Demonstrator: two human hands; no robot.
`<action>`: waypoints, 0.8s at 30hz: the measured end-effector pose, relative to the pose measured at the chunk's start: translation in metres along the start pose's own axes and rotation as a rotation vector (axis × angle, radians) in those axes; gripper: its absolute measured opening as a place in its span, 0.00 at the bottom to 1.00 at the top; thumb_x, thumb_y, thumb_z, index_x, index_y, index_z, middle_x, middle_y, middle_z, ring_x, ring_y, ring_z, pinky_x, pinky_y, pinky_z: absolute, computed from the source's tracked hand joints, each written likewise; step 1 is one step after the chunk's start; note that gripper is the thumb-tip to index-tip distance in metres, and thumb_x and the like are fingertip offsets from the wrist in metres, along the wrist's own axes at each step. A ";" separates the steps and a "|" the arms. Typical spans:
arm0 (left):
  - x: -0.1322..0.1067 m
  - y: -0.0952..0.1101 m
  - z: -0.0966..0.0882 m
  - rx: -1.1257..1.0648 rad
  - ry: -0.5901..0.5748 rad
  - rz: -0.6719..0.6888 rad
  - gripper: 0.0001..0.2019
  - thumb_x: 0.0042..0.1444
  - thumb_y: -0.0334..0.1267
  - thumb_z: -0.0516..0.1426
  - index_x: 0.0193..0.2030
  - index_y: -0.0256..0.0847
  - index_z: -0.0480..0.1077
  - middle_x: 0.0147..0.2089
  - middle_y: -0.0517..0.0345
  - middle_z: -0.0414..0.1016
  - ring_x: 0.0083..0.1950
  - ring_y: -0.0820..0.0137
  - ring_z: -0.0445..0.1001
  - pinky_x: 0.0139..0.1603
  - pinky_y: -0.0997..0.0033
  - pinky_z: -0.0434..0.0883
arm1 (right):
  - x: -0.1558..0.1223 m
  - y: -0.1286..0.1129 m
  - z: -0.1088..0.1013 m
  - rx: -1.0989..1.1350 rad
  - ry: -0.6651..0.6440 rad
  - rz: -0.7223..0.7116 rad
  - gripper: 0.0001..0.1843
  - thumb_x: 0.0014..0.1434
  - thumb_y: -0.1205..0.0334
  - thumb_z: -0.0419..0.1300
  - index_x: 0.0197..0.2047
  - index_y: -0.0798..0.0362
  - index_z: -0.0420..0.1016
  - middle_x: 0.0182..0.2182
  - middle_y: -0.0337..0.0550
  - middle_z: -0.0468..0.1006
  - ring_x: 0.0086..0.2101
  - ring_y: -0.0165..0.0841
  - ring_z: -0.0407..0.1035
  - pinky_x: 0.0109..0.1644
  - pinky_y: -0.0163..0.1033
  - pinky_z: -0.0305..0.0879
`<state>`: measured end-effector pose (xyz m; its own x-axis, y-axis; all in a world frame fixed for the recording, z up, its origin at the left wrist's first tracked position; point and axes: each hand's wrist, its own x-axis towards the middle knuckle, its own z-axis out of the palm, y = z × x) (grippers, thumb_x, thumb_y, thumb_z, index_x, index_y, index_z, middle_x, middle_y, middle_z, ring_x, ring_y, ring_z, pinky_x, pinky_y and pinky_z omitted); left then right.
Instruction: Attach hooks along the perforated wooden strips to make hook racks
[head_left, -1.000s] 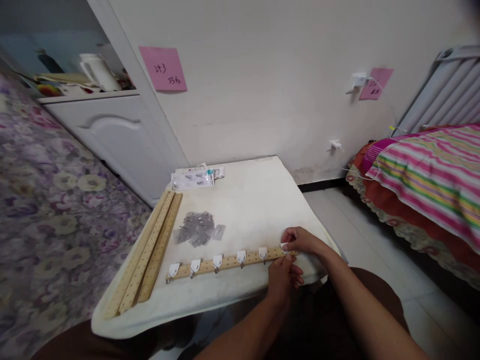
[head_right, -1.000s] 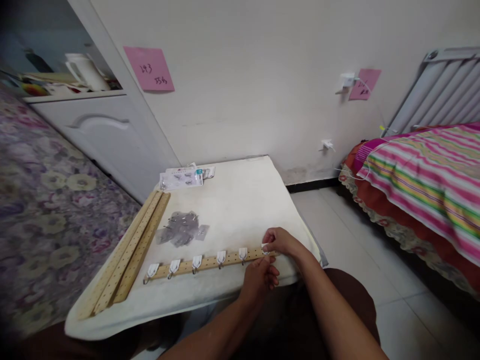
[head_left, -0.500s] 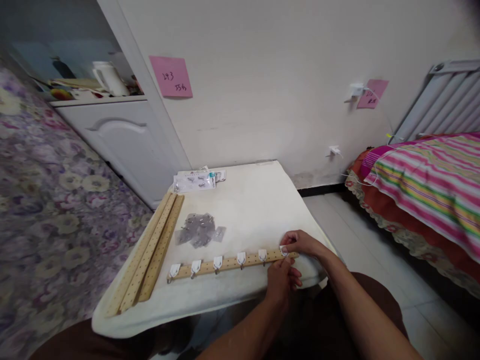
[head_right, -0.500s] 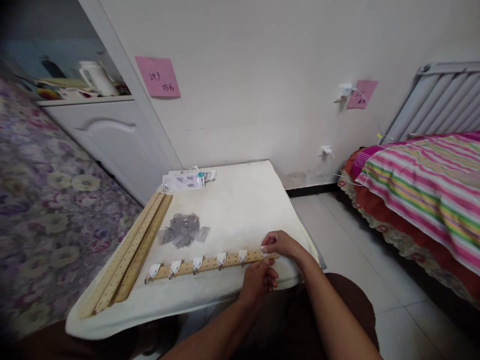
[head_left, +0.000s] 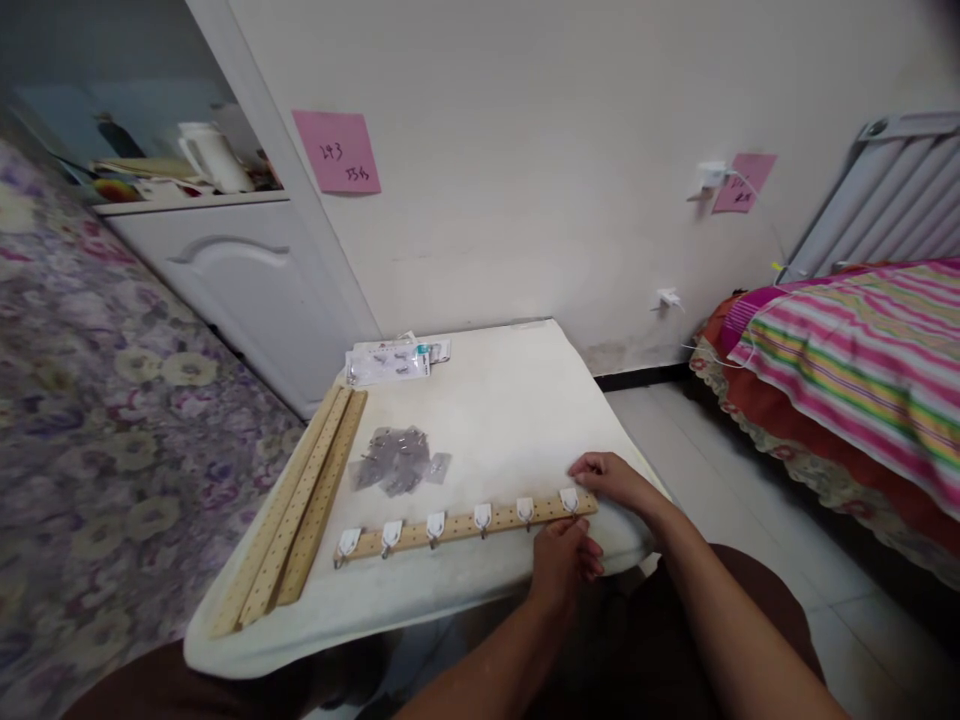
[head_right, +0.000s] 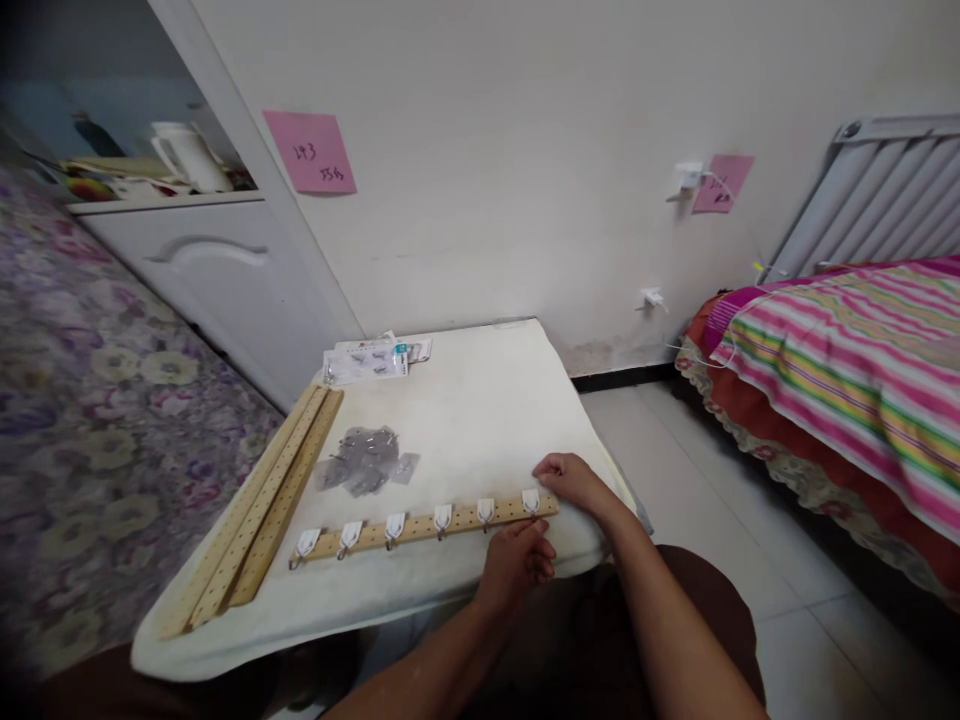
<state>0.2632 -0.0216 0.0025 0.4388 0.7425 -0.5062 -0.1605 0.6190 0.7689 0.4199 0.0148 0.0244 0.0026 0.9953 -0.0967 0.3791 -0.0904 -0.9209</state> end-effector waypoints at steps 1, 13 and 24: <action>0.000 0.000 -0.001 0.005 -0.009 0.001 0.15 0.41 0.47 0.60 0.28 0.37 0.63 0.19 0.61 0.69 0.14 0.76 0.65 0.16 0.76 0.54 | -0.002 0.001 -0.003 -0.001 -0.030 0.002 0.11 0.47 0.62 0.56 0.34 0.57 0.73 0.29 0.41 0.75 0.31 0.32 0.66 0.36 0.35 0.61; -0.008 0.002 -0.012 0.133 -0.127 -0.048 0.15 0.40 0.44 0.59 0.31 0.37 0.65 0.19 0.60 0.71 0.15 0.76 0.65 0.17 0.76 0.54 | -0.030 0.009 0.011 -0.298 0.041 -0.050 0.17 0.39 0.67 0.64 0.36 0.53 0.71 0.34 0.39 0.68 0.31 0.29 0.62 0.33 0.32 0.58; -0.054 0.001 -0.089 0.200 -0.230 -0.150 0.15 0.39 0.41 0.59 0.34 0.36 0.66 0.22 0.56 0.75 0.17 0.74 0.69 0.19 0.77 0.58 | -0.034 0.021 0.020 -0.316 0.066 -0.094 0.14 0.43 0.62 0.64 0.36 0.52 0.73 0.32 0.39 0.68 0.31 0.31 0.62 0.34 0.34 0.57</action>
<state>0.1603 -0.0382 -0.0038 0.6362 0.5555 -0.5354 0.0874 0.6376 0.7654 0.4091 -0.0217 0.0003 0.0093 0.9998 0.0175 0.6487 0.0072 -0.7610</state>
